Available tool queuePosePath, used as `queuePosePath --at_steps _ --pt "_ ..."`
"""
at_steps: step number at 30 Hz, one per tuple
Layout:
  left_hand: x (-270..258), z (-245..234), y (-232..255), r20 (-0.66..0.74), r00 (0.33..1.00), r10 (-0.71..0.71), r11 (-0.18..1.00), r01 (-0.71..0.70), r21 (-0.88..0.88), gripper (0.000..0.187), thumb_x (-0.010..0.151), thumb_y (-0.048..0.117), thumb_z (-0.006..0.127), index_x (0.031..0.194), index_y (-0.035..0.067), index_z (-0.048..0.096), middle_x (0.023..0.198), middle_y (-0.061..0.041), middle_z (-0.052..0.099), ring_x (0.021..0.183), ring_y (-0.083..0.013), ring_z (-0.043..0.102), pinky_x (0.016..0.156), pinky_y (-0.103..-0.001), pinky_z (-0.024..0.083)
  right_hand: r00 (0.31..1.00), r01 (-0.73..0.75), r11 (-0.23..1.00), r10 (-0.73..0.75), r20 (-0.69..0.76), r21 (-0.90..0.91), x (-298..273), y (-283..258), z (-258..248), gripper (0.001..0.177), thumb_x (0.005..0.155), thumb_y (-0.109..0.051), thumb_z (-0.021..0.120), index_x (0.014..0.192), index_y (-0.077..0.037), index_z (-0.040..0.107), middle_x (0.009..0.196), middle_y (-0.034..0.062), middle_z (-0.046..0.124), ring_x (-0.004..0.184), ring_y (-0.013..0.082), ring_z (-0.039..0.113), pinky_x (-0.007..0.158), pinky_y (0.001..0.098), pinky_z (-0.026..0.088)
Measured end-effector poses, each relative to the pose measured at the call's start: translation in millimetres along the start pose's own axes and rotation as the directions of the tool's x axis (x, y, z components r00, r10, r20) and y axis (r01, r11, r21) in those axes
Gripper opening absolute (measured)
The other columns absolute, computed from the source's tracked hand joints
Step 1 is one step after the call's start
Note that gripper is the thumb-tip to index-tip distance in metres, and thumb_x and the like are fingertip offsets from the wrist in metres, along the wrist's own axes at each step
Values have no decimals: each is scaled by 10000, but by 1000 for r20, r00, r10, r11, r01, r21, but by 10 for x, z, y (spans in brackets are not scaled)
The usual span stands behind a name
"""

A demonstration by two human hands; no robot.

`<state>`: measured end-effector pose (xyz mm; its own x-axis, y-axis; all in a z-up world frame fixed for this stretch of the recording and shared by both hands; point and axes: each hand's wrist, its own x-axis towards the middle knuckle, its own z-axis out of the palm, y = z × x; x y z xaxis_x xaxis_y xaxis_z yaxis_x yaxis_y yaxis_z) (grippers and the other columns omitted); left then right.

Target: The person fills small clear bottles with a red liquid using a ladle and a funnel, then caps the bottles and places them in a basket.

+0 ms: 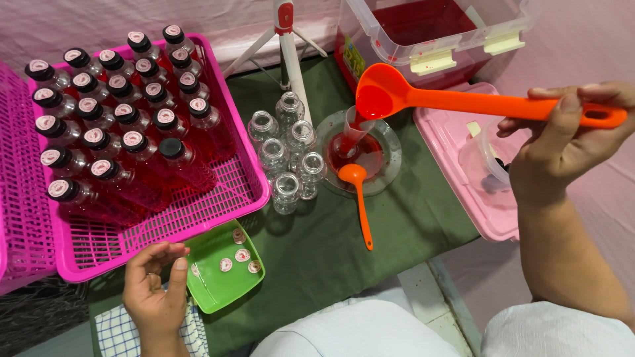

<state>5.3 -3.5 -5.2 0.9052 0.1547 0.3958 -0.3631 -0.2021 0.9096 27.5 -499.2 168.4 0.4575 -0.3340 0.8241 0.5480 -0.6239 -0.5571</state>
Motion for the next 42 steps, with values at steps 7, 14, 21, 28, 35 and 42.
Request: queuePosePath --at_steps 7,14,21,28,35,42 --pt "4 14 14 -3 1000 -5 1000 5 3 339 971 -51 635 1290 -70 522 1145 -218 654 1061 -295 682 1013 -354 590 981 194 981 -194 25 20 -137 -74 17 118 1201 -46 440 1245 -28 332 1034 292 461 948 409 655 630 489 608" --pt "7 17 39 -6 1000 11 1000 -11 9 329 980 -53 633 1289 -72 522 1140 -218 652 1058 -289 681 1005 -347 591 858 479 876 -482 175 64 -325 -35 -91 121 1104 36 416 1166 17 314 1005 310 502 783 341 667 589 482 632" --pt "20 10 22 -17 1000 2 1000 -2 6 334 985 -38 630 1297 -71 513 1149 -229 648 1046 -295 679 1012 -355 581 656 646 708 -706 266 285 -525 208 -261 154 1018 37 519 1055 14 371 1029 373 555 749 418 672 601 459 649" --pt "34 19 77 -30 1000 -5 1000 5 10 319 991 -52 627 1288 -72 512 1143 -233 644 1050 -300 678 1012 -360 585 516 717 644 -747 418 266 -570 148 -342 110 1057 -42 516 1107 -33 419 1122 320 608 732 412 695 644 478 659" --pt "34 8 123 -30 1000 7 1000 -6 22 316 988 -51 628 1286 -64 521 1139 -220 651 1046 -289 680 1016 -349 581 845 493 855 -514 146 161 -326 269 -364 145 1129 -64 476 1196 -4 362 1068 342 539 903 452 639 662 546 625" --pt "0 44 143 -29 999 17 1000 -17 9 325 978 -46 640 1283 -57 527 1134 -207 656 1047 -275 681 1000 -336 586 965 249 965 -255 63 86 598 720 172 189 1232 -140 452 1265 38 507 1204 249 538 807 387 652 712 436 604"
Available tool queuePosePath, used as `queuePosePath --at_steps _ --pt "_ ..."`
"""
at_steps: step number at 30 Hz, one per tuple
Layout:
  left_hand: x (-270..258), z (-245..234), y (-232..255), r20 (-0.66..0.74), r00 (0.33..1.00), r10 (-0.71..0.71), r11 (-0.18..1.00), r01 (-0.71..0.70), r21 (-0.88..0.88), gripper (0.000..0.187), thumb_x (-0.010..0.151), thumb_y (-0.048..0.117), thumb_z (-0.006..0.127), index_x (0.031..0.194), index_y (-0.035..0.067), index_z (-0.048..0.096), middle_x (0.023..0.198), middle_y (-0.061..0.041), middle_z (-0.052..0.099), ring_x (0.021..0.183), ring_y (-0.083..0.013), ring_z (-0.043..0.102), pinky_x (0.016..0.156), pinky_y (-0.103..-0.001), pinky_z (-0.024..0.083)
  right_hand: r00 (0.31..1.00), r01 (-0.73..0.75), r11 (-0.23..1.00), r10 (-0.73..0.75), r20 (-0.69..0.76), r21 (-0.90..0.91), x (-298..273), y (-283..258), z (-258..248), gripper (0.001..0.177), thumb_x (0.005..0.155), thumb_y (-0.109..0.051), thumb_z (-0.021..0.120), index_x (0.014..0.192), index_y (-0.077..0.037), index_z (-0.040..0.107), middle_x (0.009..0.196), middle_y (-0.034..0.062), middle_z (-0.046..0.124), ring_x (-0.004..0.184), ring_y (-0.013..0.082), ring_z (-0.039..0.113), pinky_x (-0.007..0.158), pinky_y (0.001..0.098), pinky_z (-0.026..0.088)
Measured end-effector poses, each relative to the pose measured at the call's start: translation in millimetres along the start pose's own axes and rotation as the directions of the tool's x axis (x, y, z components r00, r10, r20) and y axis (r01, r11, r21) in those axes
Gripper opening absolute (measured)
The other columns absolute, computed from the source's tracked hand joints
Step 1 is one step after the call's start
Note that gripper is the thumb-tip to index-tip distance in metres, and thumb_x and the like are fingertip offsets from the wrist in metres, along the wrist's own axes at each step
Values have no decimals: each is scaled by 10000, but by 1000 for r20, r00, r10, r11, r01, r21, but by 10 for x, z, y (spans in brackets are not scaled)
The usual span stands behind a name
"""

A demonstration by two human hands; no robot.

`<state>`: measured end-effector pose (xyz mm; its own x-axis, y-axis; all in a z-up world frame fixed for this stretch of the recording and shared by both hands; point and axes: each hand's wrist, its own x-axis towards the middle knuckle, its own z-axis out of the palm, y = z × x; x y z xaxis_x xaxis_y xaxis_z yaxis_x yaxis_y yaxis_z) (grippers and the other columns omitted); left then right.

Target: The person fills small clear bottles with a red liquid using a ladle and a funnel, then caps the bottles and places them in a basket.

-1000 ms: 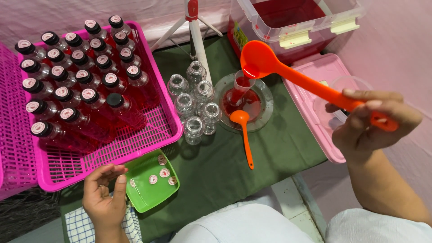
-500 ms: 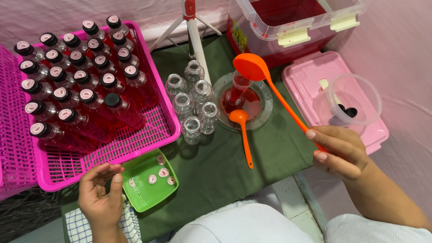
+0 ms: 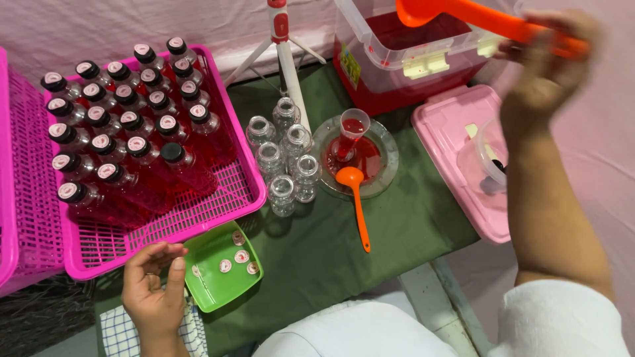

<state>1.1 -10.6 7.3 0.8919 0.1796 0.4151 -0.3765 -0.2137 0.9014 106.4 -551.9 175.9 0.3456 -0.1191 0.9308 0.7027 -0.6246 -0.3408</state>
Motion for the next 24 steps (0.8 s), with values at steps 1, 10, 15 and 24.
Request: queuePosePath --at_steps 1,10,15,24 --pt "-7 6 0 -3 1000 5 1000 -5 -3 325 978 -46 640 1283 -57 527 1134 -207 656 1047 -275 681 1000 -336 586 1000 6 1000 -6 -2 1 25 157 62 189 1232 -140 452 1265 38 507 1204 249 538 807 387 652 712 436 604" --pt "-101 -43 -1 -12 1000 -10 1000 10 8 339 959 -43 639 1284 -60 543 1126 -202 670 1041 -271 690 1006 -345 587 945 13 965 73 318 -262 106 1104 442 83 1153 16 586 1177 27 665 984 157 671 739 232 695 693 340 546" --pt "-95 -82 -14 -12 1000 -3 1000 3 -1 333 960 -39 633 1278 -63 538 1132 -207 672 1043 -274 693 1012 -348 588 895 -417 895 435 99 -161 125 1296 475 82 1147 -80 493 1139 -29 556 857 123 683 619 147 698 547 239 613" --pt "-61 -53 -14 -1 1000 -30 999 30 14 335 953 -33 647 1273 -51 550 1128 -192 680 1049 -268 694 1007 -338 590 823 -545 838 526 -213 -36 191 1310 169 64 1082 -141 478 1043 -97 502 891 117 709 487 160 673 423 221 592"
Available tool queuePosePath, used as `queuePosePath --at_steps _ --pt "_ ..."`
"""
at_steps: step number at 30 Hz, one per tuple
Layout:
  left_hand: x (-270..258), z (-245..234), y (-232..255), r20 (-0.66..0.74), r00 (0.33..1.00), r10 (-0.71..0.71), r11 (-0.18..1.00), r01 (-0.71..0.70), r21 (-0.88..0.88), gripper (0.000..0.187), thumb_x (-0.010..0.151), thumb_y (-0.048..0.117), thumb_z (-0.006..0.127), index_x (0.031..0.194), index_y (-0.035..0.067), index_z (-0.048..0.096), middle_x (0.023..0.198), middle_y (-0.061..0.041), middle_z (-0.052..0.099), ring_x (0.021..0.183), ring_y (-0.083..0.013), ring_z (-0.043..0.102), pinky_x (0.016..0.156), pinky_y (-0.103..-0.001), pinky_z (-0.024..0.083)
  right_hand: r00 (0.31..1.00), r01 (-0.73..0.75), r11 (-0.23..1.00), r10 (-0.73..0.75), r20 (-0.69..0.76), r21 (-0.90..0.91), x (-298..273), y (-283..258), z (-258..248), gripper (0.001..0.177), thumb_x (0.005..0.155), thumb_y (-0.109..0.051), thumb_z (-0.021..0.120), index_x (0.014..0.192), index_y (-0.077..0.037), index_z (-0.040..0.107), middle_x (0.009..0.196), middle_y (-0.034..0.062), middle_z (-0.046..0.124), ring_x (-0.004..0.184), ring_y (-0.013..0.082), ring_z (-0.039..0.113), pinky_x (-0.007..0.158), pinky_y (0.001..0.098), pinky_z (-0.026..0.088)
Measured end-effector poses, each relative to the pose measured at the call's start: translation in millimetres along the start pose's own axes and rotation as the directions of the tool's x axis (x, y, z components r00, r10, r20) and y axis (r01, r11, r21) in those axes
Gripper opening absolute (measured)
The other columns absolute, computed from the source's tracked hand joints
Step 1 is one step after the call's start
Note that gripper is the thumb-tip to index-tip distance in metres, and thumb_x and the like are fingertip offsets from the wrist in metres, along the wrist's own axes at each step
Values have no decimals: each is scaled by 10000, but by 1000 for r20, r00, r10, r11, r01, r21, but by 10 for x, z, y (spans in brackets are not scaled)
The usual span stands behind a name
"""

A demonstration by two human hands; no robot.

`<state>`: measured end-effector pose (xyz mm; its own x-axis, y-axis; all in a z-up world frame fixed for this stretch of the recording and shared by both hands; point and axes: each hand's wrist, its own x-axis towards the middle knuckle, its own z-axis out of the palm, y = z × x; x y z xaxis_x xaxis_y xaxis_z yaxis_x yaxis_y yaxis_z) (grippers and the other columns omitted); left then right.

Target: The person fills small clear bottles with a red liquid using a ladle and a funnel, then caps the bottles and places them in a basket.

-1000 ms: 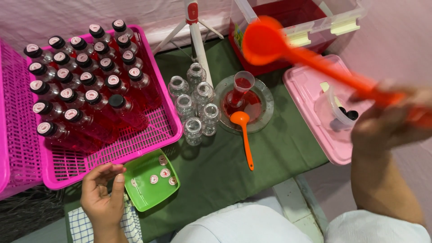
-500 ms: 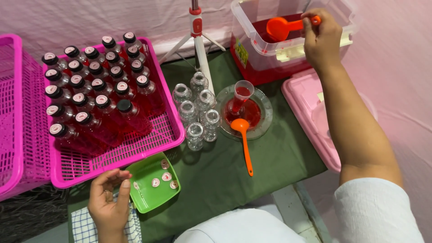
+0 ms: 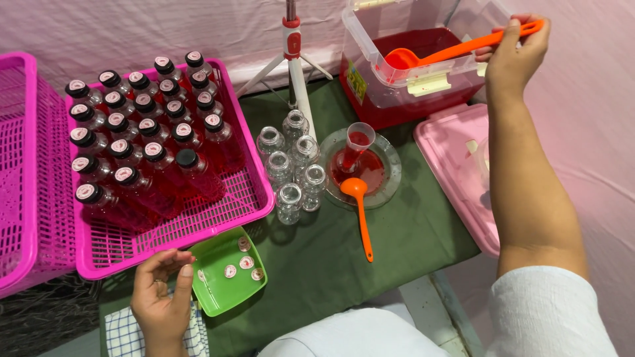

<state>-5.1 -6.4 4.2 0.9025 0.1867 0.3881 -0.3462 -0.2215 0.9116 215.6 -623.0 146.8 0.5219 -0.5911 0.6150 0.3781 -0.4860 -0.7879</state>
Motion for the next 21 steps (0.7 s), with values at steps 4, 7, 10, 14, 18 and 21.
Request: queuePosePath --at_steps 4,7,10,14,18,21 --pt "8 19 -26 -6 1000 14 1000 -14 -15 331 958 -27 647 1272 -55 546 1123 -198 676 1031 -268 694 994 -338 589 985 173 985 -173 27 15 -7 -82 -104 97 1113 -138 482 1057 -58 484 925 161 713 544 200 707 440 252 588" --pt "1 22 -40 -4 1000 11 1000 -11 -21 332 959 -31 647 1274 -49 543 1124 -193 676 1041 -264 693 1003 -335 584 945 308 951 -308 108 18 -43 -195 -172 122 1163 -138 465 1129 -21 478 960 204 672 597 234 692 500 290 585" --pt "-12 15 -50 -3 1000 4 1000 -4 -24 342 955 -35 646 1278 -55 536 1131 -205 672 1047 -277 691 1009 -345 583 917 371 928 -370 148 19 -83 -310 -212 132 1181 -135 467 1166 -4 473 1042 232 669 631 253 681 550 311 591" --pt "-24 8 -47 -10 1000 3 1000 -3 -20 342 957 -31 650 1281 -53 543 1124 -201 677 1039 -269 694 1004 -343 585 895 424 905 -423 142 29 -93 -348 -271 136 1192 -127 469 1176 8 466 1046 258 662 634 276 677 559 333 589" --pt "-30 7 -41 -6 1000 20 1000 -20 -12 340 958 -25 652 1279 -58 545 1118 -199 678 1033 -268 695 993 -342 589 894 423 905 -423 149 38 -150 -388 -306 171 1200 -164 464 1182 6 466 1053 269 661 643 283 679 572 336 577" --pt "-33 14 -28 -1 1000 10 1000 -10 -8 344 953 -29 653 1279 -60 548 1129 -202 672 1048 -275 691 1001 -345 585 919 378 923 -383 91 71 -157 -322 -312 167 1168 -177 479 1174 -10 479 1041 266 668 629 276 675 553 336 589"
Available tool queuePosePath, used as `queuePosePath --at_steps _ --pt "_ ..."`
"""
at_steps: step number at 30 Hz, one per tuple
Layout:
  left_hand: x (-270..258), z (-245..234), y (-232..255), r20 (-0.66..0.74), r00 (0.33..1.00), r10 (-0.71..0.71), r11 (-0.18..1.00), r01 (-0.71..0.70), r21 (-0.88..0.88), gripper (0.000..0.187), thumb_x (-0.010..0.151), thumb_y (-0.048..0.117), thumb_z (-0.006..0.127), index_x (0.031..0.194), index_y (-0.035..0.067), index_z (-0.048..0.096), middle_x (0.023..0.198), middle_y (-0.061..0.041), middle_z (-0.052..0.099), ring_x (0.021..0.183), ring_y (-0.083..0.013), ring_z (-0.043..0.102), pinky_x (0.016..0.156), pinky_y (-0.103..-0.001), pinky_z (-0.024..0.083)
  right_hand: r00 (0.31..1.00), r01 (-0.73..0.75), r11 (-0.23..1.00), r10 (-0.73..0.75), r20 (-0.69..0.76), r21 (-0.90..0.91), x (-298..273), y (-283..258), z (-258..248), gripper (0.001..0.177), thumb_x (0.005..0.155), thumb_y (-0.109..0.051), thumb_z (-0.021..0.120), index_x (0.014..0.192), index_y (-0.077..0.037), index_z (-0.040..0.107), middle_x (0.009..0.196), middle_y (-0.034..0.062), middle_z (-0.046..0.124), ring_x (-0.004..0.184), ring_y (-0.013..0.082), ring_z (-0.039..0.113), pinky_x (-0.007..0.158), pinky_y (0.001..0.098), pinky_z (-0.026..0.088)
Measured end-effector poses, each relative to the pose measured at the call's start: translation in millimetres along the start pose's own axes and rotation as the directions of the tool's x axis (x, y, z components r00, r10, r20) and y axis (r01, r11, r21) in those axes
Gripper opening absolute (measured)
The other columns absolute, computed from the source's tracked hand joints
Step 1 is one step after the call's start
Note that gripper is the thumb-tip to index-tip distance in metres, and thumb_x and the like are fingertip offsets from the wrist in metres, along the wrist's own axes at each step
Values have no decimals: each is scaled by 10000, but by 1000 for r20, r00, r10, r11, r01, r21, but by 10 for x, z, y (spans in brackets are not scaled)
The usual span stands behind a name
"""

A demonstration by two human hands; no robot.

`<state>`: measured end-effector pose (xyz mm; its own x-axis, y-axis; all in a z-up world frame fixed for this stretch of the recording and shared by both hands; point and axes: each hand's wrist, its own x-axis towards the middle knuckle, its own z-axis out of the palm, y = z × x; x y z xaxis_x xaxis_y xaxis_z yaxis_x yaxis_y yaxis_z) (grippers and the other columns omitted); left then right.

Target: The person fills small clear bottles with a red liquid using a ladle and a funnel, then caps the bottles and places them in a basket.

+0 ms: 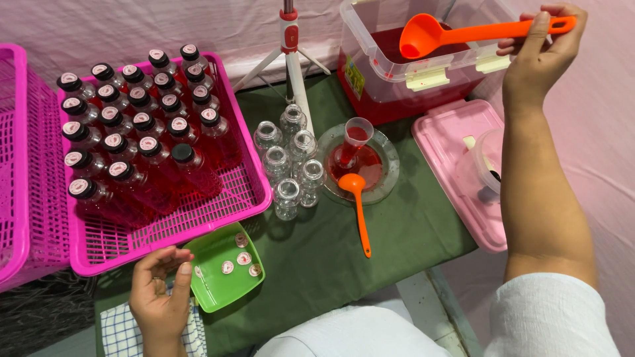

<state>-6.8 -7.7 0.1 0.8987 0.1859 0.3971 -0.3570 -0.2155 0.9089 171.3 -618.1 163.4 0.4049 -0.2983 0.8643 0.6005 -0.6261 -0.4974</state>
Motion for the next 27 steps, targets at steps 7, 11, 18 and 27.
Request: queuePosePath --at_steps 7,11,18,27 --pt "-16 -11 3 2 1000 -1 1000 1 -4 343 952 -19 653 1277 -50 547 1133 -197 675 1046 -271 694 1000 -346 585 951 -192 965 227 -209 177 73 281 -177 128 1103 -207 545 1089 -88 499 958 212 708 570 263 688 464 311 554" --pt "-11 -15 25 11 1000 0 1000 0 7 341 951 -21 657 1273 -52 550 1130 -194 675 1052 -268 694 998 -343 594 931 -189 946 258 -260 264 113 198 -340 144 1081 -213 589 1123 -81 552 959 228 730 585 303 722 476 336 571" --pt "5 22 2 19 1000 -12 1000 13 -3 336 956 -29 654 1273 -50 545 1132 -192 676 1054 -267 691 1000 -344 584 859 -364 883 441 -262 296 -11 -399 -539 436 994 -363 655 1285 -40 685 1040 139 733 636 221 699 540 298 573" --pt "6 34 1 28 999 -29 1000 29 -9 335 956 -28 654 1272 -43 543 1135 -191 671 1056 -266 689 1003 -343 584 964 -223 951 248 -100 213 -815 -1214 -444 185 1200 -194 559 1269 -53 462 1092 257 598 722 335 626 623 393 595"
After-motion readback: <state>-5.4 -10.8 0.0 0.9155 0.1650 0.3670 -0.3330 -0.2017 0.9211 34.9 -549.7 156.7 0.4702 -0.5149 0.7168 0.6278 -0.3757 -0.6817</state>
